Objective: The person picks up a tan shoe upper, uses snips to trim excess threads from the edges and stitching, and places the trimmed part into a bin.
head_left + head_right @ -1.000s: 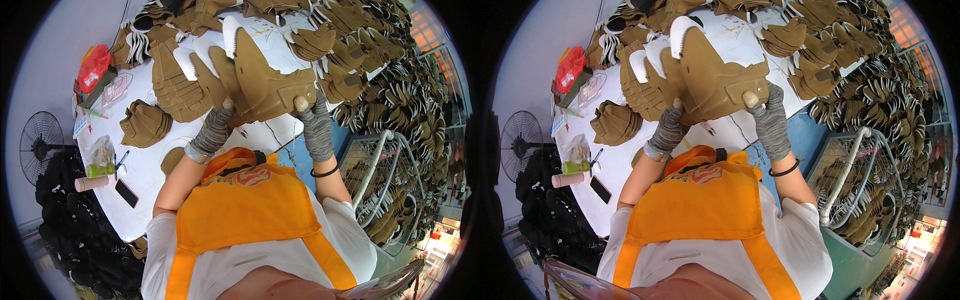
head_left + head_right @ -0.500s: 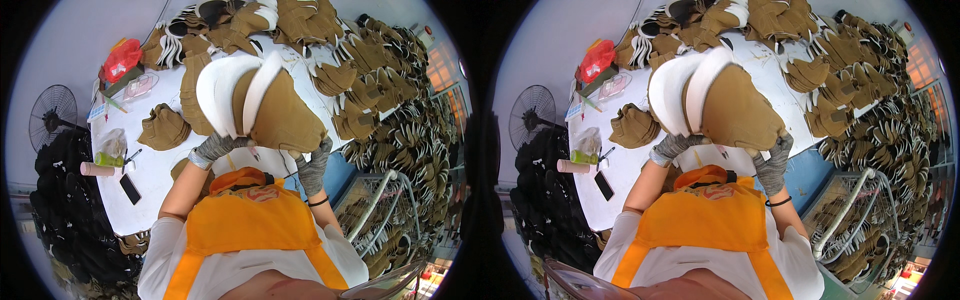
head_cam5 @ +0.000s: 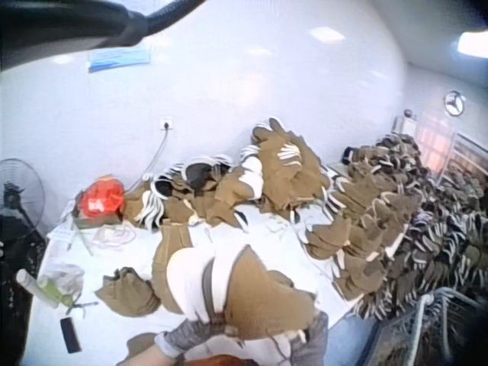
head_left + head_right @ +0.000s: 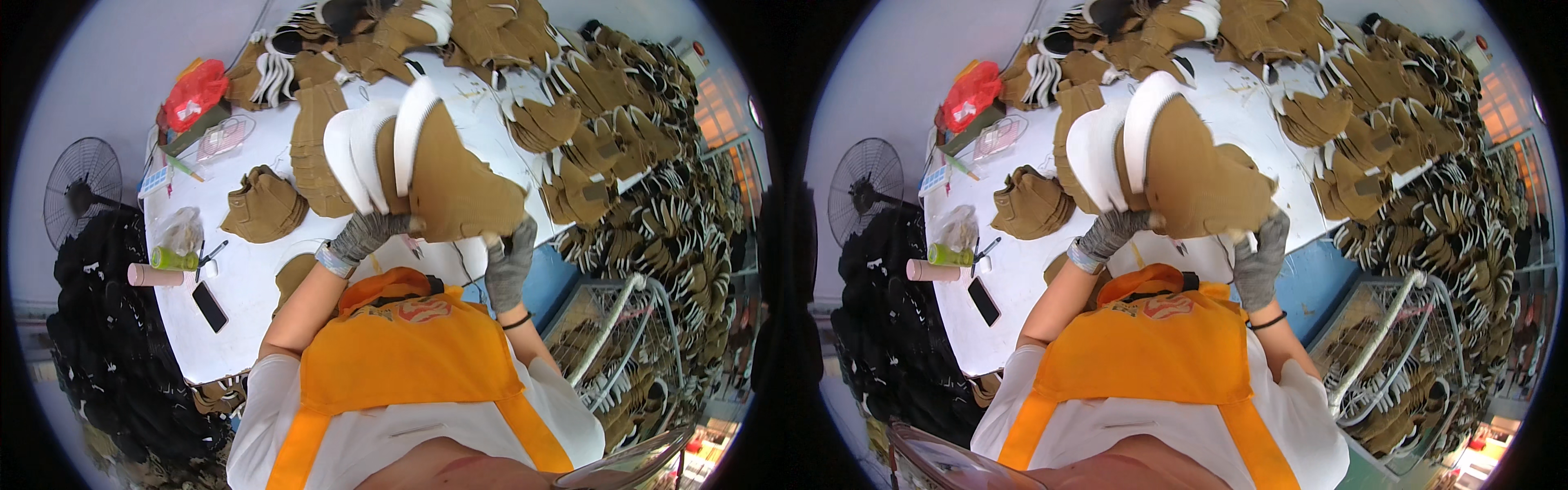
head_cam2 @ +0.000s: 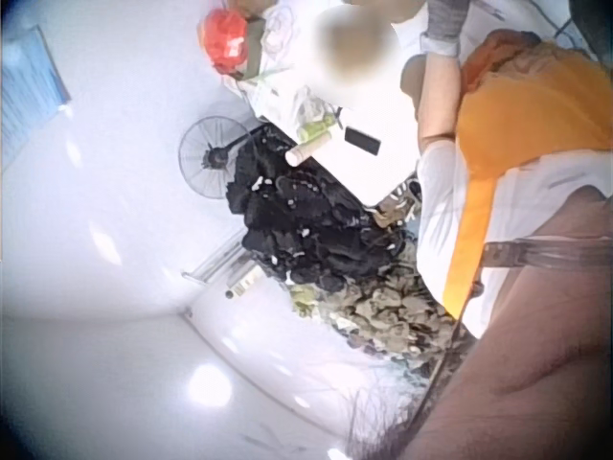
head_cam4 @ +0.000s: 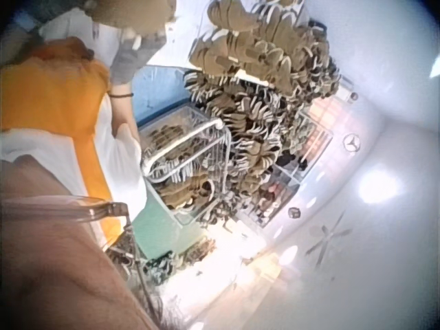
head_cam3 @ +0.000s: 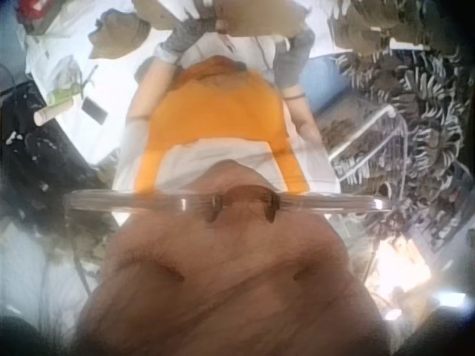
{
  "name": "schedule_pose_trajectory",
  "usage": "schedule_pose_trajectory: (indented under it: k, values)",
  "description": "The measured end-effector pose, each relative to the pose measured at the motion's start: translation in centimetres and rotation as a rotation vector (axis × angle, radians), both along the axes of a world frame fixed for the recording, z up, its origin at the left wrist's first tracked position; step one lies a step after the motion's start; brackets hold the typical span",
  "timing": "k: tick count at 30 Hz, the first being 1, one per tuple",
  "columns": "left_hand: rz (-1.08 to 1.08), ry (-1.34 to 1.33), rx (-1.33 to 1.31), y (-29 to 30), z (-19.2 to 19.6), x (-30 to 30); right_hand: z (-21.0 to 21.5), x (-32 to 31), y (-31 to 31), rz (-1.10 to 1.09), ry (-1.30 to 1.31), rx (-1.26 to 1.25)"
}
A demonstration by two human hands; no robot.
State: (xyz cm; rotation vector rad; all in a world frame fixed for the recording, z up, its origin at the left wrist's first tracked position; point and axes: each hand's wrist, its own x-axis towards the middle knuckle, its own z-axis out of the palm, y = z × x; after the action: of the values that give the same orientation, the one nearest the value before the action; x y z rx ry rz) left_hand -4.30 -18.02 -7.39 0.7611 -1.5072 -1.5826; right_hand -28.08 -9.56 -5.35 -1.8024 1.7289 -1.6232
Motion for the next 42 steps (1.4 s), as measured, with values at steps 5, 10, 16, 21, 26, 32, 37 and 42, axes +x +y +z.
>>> schedule_pose_trajectory:
  k: [5,10,16,21,26,32,37,42]
  values:
    - [0.097,0.142,0.186,-0.4,0.1,-3.6,-0.1,-2.7,-2.0,0.021,-0.516,0.210]
    - [0.128,0.254,0.366,-1.9,0.9,-6.0,2.2,-6.5,-2.8,-0.069,-1.000,0.090]
    - [-0.020,0.412,0.518,-7.3,1.4,-10.9,1.9,-16.3,-0.8,-0.331,-1.000,-0.130]
    - [-0.138,0.530,0.867,-16.2,-1.7,-19.4,-1.3,-19.1,1.7,-0.503,-1.055,-0.133]
    - [-0.216,0.443,0.785,-20.6,-1.2,-28.9,-4.2,-20.4,4.4,-0.521,-1.087,-0.014]
    - [-0.172,0.438,0.945,-23.1,-3.7,-33.6,-5.5,-21.8,5.5,-0.595,-1.077,-0.082]
    - [-0.475,-0.514,0.422,-28.3,-16.9,-32.0,-6.5,-21.7,5.0,-0.641,-1.109,0.006]
    - [-0.388,-0.396,0.683,-26.0,-19.7,-28.7,-6.2,-20.1,2.8,-0.653,-0.991,0.043]
